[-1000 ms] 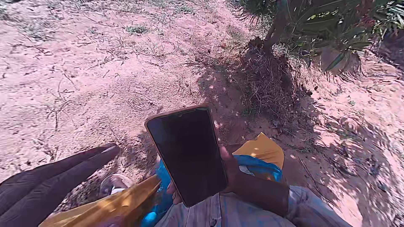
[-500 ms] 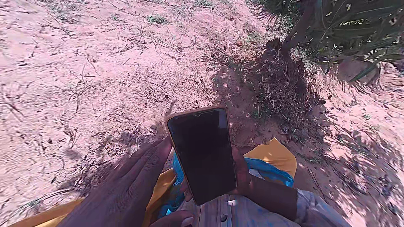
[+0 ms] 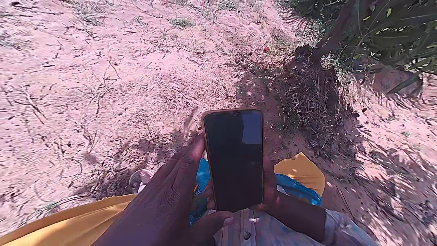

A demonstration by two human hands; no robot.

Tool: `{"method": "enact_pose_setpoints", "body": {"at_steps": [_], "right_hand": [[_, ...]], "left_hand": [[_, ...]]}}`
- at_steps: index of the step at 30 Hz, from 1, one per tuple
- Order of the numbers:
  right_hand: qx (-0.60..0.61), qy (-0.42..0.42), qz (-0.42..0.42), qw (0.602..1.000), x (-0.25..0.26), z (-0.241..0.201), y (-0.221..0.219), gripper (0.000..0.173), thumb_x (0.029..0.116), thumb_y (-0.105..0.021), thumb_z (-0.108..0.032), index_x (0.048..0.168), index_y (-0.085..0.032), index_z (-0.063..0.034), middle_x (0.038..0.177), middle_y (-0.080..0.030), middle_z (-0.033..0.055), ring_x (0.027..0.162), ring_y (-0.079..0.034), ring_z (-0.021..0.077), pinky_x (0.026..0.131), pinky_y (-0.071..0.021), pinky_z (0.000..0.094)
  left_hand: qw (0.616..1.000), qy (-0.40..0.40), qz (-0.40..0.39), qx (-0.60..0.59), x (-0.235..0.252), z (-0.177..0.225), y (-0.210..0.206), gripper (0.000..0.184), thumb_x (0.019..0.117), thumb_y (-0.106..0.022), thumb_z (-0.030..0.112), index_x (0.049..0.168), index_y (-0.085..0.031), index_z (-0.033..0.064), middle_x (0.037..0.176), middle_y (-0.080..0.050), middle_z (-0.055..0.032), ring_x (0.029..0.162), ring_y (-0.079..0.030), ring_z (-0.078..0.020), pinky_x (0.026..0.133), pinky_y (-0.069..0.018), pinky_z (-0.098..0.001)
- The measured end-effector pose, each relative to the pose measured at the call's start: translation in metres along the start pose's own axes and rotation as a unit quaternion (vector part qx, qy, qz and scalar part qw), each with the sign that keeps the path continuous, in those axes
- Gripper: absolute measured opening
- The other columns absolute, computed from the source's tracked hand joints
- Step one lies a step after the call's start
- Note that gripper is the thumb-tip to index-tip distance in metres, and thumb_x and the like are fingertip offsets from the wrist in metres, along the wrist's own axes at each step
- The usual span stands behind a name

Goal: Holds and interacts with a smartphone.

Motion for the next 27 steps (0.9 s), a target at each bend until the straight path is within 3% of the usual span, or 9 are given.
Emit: {"method": "enact_pose_setpoints", "body": {"at_steps": [4,9,15,18,27], "right_hand": [[0.013,0.014,-0.021,1.0,-0.001,-0.002,-0.004,0.068,0.0905,-0.06,-0.068,0.128,-0.069,-0.0112,0.12,-0.072,0.0178,0.111,-0.07,0.0329,0.095,-0.0567,0.0487],[-0.023,0.067,0.008,0.997,-0.007,-0.005,-0.007,0.058,0.0936,-0.058,-0.064,0.124,-0.072,-0.017,0.118,-0.075,0.0077,0.113,-0.07,0.0209,0.098,-0.0568,0.0412],[-0.052,0.097,0.0,0.994,-0.012,-0.007,-0.006,0.052,0.0969,-0.057,-0.06,0.125,-0.073,-0.0197,0.118,-0.076,0.001,0.114,-0.07,0.0119,0.099,-0.0563,0.0336],[-0.052,0.095,-0.01,0.994,-0.013,-0.007,-0.007,0.051,0.0973,-0.057,-0.059,0.126,-0.073,-0.0197,0.118,-0.076,0.0003,0.114,-0.07,0.0104,0.099,-0.0562,0.0317],[-0.052,0.056,0.011,0.997,-0.013,-0.005,-0.008,0.055,0.091,-0.064,-0.064,0.123,-0.073,-0.0194,0.116,-0.076,0.0037,0.112,-0.071,0.0161,0.098,-0.0576,0.0369]], "left_hand": [[0.999,-0.002,0.036,0.011,0.002,0.011,-0.006,0.119,0.0796,-0.063,0.072,0.16,-0.015,-0.0013,0.152,-0.046,-0.0258,0.139,-0.048,-0.0364,0.111,-0.0406,-0.0508],[0.997,0.007,0.064,0.041,0.006,0.019,-0.012,0.115,0.0787,-0.067,0.062,0.159,-0.016,-0.0021,0.151,-0.047,-0.0274,0.135,-0.051,-0.0435,0.107,-0.0416,-0.0584],[0.996,-0.014,0.084,-0.034,0.004,0.017,-0.007,0.078,0.099,-0.053,0.056,0.154,-0.035,0.0024,0.145,-0.054,-0.0203,0.134,-0.052,-0.0249,0.11,-0.0422,-0.0427],[0.993,-0.029,0.086,-0.081,0.003,0.014,-0.006,0.078,0.0991,-0.055,0.056,0.152,-0.037,0.0016,0.144,-0.054,-0.0207,0.136,-0.051,-0.0197,0.111,-0.0423,-0.0366],[0.992,-0.046,0.08,-0.088,-0.002,0.015,-0.003,0.089,0.0937,-0.064,0.056,0.154,-0.03,-0.0004,0.144,-0.053,-0.0216,0.135,-0.05,-0.017,0.111,-0.042,-0.0325]]}}
Point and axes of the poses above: each hand's wrist, its own x-axis towards the middle knuckle, its own y-axis out of the back of the hand, z = x × y, the point moved 2 cm from there along x, towards the middle knuckle
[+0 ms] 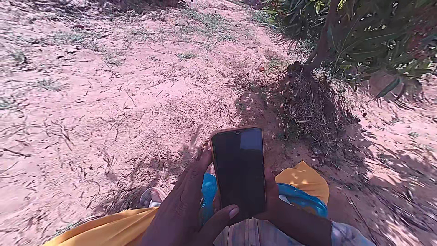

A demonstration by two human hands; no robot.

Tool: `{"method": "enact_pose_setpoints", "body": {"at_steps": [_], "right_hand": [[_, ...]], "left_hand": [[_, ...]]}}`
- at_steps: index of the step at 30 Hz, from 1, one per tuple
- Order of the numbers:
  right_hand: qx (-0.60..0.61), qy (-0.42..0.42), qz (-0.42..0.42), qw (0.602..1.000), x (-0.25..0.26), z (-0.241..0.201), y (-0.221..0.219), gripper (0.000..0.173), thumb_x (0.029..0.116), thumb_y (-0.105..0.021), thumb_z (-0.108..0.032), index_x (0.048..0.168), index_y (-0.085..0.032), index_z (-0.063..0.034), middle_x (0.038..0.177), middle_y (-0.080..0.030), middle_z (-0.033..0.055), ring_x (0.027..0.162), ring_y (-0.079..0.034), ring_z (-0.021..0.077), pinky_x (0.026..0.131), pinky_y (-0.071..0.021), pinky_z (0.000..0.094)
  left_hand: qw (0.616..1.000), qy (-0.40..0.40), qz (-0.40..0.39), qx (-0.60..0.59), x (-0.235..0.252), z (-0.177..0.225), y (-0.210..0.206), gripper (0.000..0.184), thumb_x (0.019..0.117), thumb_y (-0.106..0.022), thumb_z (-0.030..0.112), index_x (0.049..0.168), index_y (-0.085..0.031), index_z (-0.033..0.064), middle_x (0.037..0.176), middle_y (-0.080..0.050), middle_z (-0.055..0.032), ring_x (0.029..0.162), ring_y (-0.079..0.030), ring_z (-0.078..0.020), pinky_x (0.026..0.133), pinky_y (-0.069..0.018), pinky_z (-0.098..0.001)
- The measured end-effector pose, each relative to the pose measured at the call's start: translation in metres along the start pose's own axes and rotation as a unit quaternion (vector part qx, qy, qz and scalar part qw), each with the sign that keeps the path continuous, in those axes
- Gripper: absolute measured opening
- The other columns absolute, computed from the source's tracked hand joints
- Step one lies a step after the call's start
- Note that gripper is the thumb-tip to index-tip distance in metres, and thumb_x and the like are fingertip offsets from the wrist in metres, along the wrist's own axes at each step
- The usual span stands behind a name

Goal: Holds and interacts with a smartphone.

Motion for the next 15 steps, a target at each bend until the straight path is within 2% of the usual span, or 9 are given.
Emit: {"method": "enact_pose_setpoints", "body": {"at_steps": [5,9,12,15], "right_hand": [[0.013,-0.01,-0.044,0.999,0.0025,-0.0008,-0.0029,0.057,0.0945,-0.059,-0.063,0.129,-0.071,-0.0181,0.122,-0.074,0.0077,0.116,-0.07,0.0204,0.102,-0.0557,0.04],[0.017,-0.018,-0.043,0.999,0.002,-0.0009,-0.0037,0.058,0.0933,-0.06,-0.064,0.128,-0.071,-0.0187,0.122,-0.074,0.0074,0.117,-0.07,0.0206,0.102,-0.0555,0.04],[0.027,-0.025,-0.048,0.998,0.0025,0.0005,-0.0018,0.061,0.0921,-0.06,-0.065,0.128,-0.071,-0.0177,0.122,-0.073,0.0098,0.115,-0.07,0.0236,0.099,-0.0562,0.042],[0.051,-0.054,-0.068,0.995,0.0034,0.0035,-0.0008,0.072,0.0883,-0.06,-0.071,0.132,-0.067,-0.0139,0.123,-0.071,0.018,0.113,-0.07,0.0342,0.096,-0.0565,0.0499]], "left_hand": [[1.0,-0.004,-0.006,-0.007,-0.0004,0.0004,0.0018,0.089,0.0932,-0.065,0.056,0.155,-0.03,0.0022,0.145,-0.052,-0.0189,0.135,-0.049,-0.0148,0.111,-0.0413,-0.0312],[1.0,-0.002,-0.007,-0.008,-0.0005,0.0002,0.0017,0.09,0.0919,-0.067,0.056,0.155,-0.029,0.0031,0.145,-0.052,-0.0184,0.135,-0.049,-0.0151,0.112,-0.0414,-0.0321],[1.0,0.001,-0.023,0.011,-0.0012,0.001,-0.0002,0.101,0.0883,-0.067,0.061,0.157,-0.023,0.0018,0.147,-0.05,-0.0212,0.135,-0.049,-0.019,0.111,-0.0422,-0.0355],[0.998,0.003,-0.06,0.024,-0.0026,0.0005,-0.0023,0.116,0.0815,-0.07,0.064,0.161,-0.013,0.0014,0.151,-0.045,-0.0229,0.14,-0.046,-0.0231,0.115,-0.039,-0.0393]]}}
Point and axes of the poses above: each hand's wrist, its own x-axis towards the middle knuckle, its own y-axis out of the back of the hand, z = x × y, the point moved 2 cm from there along x, towards the middle knuckle
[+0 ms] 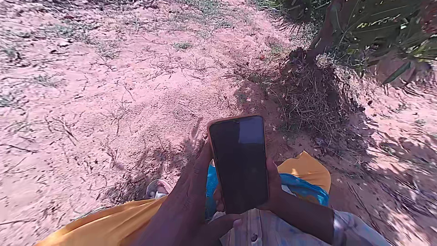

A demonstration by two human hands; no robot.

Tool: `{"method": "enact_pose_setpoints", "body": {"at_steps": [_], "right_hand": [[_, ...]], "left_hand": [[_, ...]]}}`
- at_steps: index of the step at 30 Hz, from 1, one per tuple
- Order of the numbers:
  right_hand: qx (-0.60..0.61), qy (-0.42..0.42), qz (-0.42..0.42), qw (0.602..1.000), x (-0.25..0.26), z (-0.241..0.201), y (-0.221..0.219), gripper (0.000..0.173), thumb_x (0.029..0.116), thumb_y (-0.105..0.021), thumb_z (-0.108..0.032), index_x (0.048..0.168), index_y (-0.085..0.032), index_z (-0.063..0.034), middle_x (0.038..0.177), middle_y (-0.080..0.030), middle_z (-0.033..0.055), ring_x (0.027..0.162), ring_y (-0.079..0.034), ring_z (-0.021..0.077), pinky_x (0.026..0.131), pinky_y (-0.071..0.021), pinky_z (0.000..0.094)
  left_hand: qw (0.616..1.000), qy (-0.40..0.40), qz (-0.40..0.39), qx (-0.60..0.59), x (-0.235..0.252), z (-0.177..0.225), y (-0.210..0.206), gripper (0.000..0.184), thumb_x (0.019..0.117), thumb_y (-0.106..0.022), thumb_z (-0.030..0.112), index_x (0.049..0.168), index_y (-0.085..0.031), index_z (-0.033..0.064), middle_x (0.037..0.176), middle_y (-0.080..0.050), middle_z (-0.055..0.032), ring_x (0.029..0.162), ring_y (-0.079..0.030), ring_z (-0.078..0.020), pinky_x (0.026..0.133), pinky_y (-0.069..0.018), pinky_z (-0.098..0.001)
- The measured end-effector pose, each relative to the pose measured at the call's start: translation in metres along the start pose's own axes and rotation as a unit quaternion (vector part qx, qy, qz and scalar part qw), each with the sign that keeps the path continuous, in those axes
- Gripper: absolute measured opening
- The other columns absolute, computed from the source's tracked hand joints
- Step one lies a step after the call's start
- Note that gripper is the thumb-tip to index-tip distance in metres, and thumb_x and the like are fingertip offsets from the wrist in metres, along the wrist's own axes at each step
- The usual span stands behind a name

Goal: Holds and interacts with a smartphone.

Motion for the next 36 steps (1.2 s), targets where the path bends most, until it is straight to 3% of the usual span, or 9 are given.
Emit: {"method": "enact_pose_setpoints", "body": {"at_steps": [6,15,17,19,21,23,26,36], "right_hand": [[0.008,-0.001,-0.012,1.0,0.0,-0.001,-0.002,0.075,0.0887,-0.059,-0.071,0.136,-0.064,-0.0131,0.124,-0.07,0.0196,0.114,-0.069,0.0364,0.098,-0.0559,0.0512],[-0.013,0.028,0.031,0.999,0.0,-0.002,0.0,0.069,0.088,-0.063,-0.07,0.128,-0.068,-0.0137,0.119,-0.072,0.0168,0.11,-0.071,0.0331,0.093,-0.058,0.0499],[-0.017,0.045,0.028,0.998,0.0,-0.005,-0.002,0.062,0.0908,-0.062,-0.065,0.127,-0.071,-0.0159,0.119,-0.073,0.0134,0.111,-0.071,0.029,0.095,-0.058,0.0465],[-0.032,0.051,0.038,0.997,-0.002,-0.007,-0.001,0.06,0.0908,-0.061,-0.066,0.125,-0.072,-0.0184,0.118,-0.074,0.0099,0.111,-0.072,0.0252,0.095,-0.0583,0.0436],[-0.031,0.039,0.027,0.998,-0.003,-0.007,0.001,0.063,0.0897,-0.061,-0.069,0.127,-0.071,-0.0186,0.12,-0.074,0.0116,0.112,-0.071,0.0276,0.095,-0.058,0.0454],[-0.025,0.026,0.006,0.999,-0.003,-0.007,0.004,0.069,0.0894,-0.059,-0.071,0.131,-0.069,-0.0169,0.122,-0.073,0.015,0.114,-0.07,0.0317,0.097,-0.0568,0.0485],[-0.007,0.009,-0.028,1.0,-0.001,-0.006,0.007,0.073,0.0905,-0.057,-0.071,0.136,-0.065,-0.0148,0.125,-0.071,0.019,0.116,-0.069,0.0357,0.099,-0.0556,0.0508],[-0.016,0.028,-0.025,0.999,-0.004,-0.007,0.014,0.07,0.0908,-0.058,-0.07,0.135,-0.066,-0.0165,0.124,-0.072,0.0173,0.115,-0.07,0.034,0.098,-0.0565,0.0508]], "left_hand": [[0.999,0.024,-0.027,0.002,-0.002,0.0,-0.004,0.124,0.074,-0.074,0.064,0.162,-0.008,0.0062,0.156,-0.041,-0.0175,0.144,-0.042,-0.025,0.118,-0.0359,-0.0453],[0.999,0.028,-0.002,0.045,0.0,0.003,-0.01,0.128,0.073,-0.075,0.057,0.161,-0.002,0.0008,0.15,-0.047,-0.0223,0.139,-0.049,-0.0287,0.114,-0.0396,-0.0452],[0.998,0.041,-0.003,0.045,0.002,0.007,-0.011,0.127,0.071,-0.078,0.049,0.16,-0.005,-0.0053,0.15,-0.045,-0.0293,0.136,-0.051,-0.0366,0.112,-0.041,-0.0501],[0.998,0.057,-0.016,0.021,0.006,0.01,-0.009,0.131,0.0656,-0.084,0.038,0.158,-0.005,-0.011,0.153,-0.038,-0.0351,0.138,-0.045,-0.0475,0.112,-0.0371,-0.0594],[0.998,0.056,-0.032,0.01,0.007,0.011,-0.008,0.135,0.0647,-0.086,0.04,0.157,-0.003,-0.0139,0.152,-0.039,-0.0364,0.138,-0.044,-0.0504,0.113,-0.0341,-0.0623],[0.997,0.054,-0.047,-0.009,0.008,0.011,-0.007,0.138,0.0662,-0.087,0.043,0.156,0.0,-0.0149,0.15,-0.041,-0.0358,0.137,-0.046,-0.0491,0.114,-0.0328,-0.0625],[0.997,0.041,-0.061,-0.028,0.008,0.011,-0.006,0.137,0.0709,-0.086,0.044,0.157,0.004,-0.0126,0.153,-0.039,-0.0338,0.138,-0.047,-0.0454,0.112,-0.0383,-0.0584],[0.998,0.025,-0.057,-0.033,0.011,0.007,-0.011,0.135,0.0706,-0.088,0.039,0.155,0.003,-0.0155,0.152,-0.038,-0.0361,0.138,-0.046,-0.0461,0.113,-0.0349,-0.0602]]}}
Point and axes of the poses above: each hand's wrist, its own x-axis towards the middle knuckle, its own y-axis out of the back of the hand, z = x × y, the point moved 2 cm from there along x, towards the middle knuckle
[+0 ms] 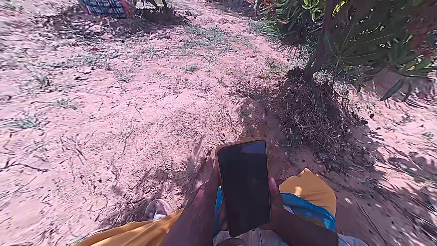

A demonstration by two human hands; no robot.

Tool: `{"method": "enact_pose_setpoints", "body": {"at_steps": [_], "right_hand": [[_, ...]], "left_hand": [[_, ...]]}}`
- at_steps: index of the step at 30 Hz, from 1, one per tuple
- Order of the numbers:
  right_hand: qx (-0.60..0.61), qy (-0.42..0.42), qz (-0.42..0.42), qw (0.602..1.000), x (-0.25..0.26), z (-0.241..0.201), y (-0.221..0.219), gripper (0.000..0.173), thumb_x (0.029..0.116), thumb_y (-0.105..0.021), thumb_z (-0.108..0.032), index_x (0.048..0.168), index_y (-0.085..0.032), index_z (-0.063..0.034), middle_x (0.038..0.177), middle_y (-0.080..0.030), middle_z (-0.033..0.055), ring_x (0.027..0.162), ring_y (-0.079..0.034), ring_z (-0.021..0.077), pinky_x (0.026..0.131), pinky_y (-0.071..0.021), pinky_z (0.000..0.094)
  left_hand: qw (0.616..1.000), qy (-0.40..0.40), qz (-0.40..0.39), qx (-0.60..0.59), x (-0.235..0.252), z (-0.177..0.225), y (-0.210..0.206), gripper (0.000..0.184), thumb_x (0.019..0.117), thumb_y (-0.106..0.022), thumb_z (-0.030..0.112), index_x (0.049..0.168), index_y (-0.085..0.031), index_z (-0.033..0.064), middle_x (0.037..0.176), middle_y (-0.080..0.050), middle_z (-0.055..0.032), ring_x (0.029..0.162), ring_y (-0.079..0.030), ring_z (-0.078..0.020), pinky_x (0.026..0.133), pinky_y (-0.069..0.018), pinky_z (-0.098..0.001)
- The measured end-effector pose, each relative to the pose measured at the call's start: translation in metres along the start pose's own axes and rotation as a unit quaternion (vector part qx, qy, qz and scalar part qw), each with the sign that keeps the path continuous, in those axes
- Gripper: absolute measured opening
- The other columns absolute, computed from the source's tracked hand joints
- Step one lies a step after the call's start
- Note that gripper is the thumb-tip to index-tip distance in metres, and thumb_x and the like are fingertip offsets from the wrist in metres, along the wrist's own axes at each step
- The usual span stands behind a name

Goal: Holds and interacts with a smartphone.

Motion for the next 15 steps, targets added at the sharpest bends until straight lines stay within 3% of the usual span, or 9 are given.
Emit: {"method": "enact_pose_setpoints", "body": {"at_steps": [6,9,12,15], "right_hand": [[0.01,-0.008,-0.005,1.0,-0.0009,-0.001,-0.0007,0.071,0.0905,-0.058,-0.07,0.136,-0.065,-0.0162,0.125,-0.071,0.0173,0.115,-0.07,0.0339,0.099,-0.0559,0.0499],[0.009,-0.005,0.008,1.0,-0.0033,0.0002,0.0027,0.071,0.0902,-0.059,-0.07,0.135,-0.066,-0.0156,0.125,-0.071,0.0171,0.115,-0.069,0.0335,0.098,-0.0564,0.05],[0.009,0.011,0.017,1.0,-0.0029,-0.0003,0.0011,0.066,0.0921,-0.06,-0.066,0.134,-0.067,-0.0156,0.125,-0.072,0.015,0.115,-0.07,0.0298,0.098,-0.0564,0.0474],[-0.005,0.028,0.022,0.999,-0.0026,-0.002,-0.0029,0.059,0.0951,-0.058,-0.063,0.132,-0.069,-0.0189,0.126,-0.073,0.0101,0.119,-0.069,0.0245,0.102,-0.0555,0.0433]], "left_hand": [[1.0,-0.022,0.002,0.004,-0.0009,-0.0016,-0.0012,0.129,0.0785,-0.082,0.046,0.157,0.002,-0.0128,0.156,-0.035,-0.0334,0.143,-0.042,-0.0421,0.116,-0.0338,-0.0576],[0.998,-0.051,0.02,-0.028,0.0,-0.0063,-0.0001,0.113,0.088,-0.073,0.049,0.159,-0.004,-0.0059,0.155,-0.04,-0.0275,0.144,-0.042,-0.0251,0.119,-0.0342,-0.0412],[0.995,-0.073,0.022,-0.065,0.0018,-0.0089,0.0044,0.099,0.0952,-0.066,0.048,0.16,-0.009,-0.0001,0.156,-0.038,-0.024,0.145,-0.04,-0.0165,0.12,-0.0326,-0.0342],[0.995,-0.065,0.014,-0.078,0.0023,-0.0091,0.0073,0.092,0.0968,-0.064,0.042,0.158,-0.012,-0.0033,0.155,-0.038,-0.0269,0.143,-0.043,-0.0193,0.118,-0.0352,-0.0363]]}}
Point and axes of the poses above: each hand's wrist, its own x-axis towards the middle knuckle, its own y-axis out of the back of the hand, z = x × y, the point moved 2 cm from there along x, towards the middle knuckle
